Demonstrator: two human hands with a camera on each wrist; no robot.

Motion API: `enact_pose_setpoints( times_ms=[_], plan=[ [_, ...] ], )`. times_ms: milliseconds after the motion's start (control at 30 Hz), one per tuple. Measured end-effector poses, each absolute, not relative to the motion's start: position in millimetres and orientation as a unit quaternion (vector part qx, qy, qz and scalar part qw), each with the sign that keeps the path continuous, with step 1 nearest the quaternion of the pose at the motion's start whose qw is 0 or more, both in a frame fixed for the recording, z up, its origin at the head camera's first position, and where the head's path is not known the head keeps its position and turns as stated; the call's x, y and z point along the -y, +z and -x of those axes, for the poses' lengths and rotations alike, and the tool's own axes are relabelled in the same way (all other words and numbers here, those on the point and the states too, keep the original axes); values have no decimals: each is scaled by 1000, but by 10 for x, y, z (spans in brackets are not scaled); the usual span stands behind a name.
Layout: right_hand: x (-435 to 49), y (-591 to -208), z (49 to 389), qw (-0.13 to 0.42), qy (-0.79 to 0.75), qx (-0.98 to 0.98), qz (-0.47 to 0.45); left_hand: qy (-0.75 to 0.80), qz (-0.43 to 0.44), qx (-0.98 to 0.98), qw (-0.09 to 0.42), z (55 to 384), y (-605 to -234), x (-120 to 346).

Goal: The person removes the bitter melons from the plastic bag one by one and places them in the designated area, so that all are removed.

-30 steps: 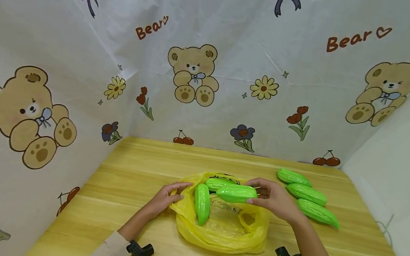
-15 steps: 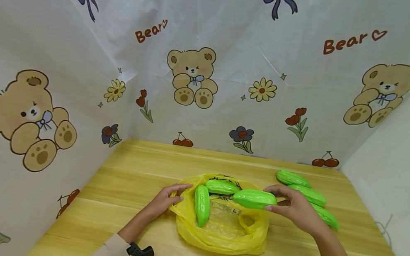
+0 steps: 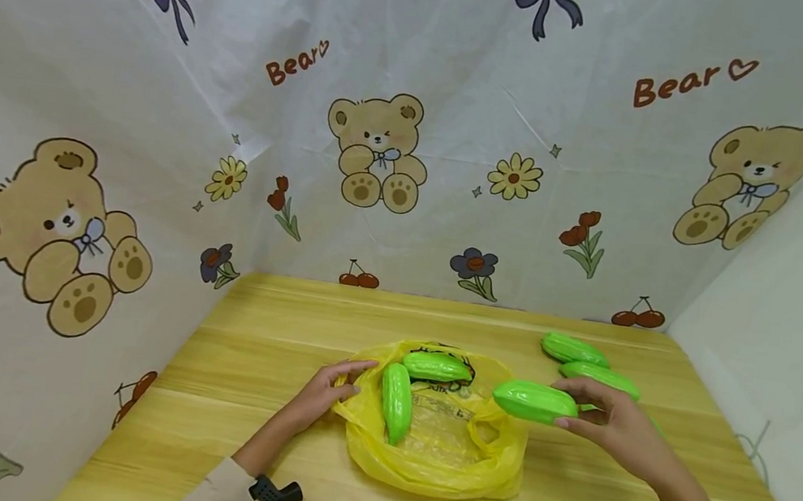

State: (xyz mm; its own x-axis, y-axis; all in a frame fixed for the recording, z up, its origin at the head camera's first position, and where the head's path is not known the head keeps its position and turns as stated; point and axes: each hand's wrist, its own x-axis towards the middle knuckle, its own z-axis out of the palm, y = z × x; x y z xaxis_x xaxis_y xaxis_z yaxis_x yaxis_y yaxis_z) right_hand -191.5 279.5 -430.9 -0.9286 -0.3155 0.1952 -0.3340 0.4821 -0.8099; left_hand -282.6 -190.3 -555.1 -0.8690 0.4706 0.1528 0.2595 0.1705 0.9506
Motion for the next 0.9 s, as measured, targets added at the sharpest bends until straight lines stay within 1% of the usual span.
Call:
enact_pose_setpoints(
  times_ms=[100, 233, 667, 900],
  plan=[
    [-2873, -4316, 1876, 8, 476, 857, -195, 602, -241, -756, 90, 2821, -5547, 1899],
    [-2982, -4341, 1812, 19, 468, 861, -197, 603, -242, -755, 88, 2819, -5564, 1901],
    [-3298, -4471, 1720, 34, 450, 876, -172, 604, -246, -754, 81, 2822, -5589, 1915],
    [-3430, -4552, 1694, 18, 445, 884, -139, 604, -237, -756, 89, 2823, -5563, 1907]
  ],
)
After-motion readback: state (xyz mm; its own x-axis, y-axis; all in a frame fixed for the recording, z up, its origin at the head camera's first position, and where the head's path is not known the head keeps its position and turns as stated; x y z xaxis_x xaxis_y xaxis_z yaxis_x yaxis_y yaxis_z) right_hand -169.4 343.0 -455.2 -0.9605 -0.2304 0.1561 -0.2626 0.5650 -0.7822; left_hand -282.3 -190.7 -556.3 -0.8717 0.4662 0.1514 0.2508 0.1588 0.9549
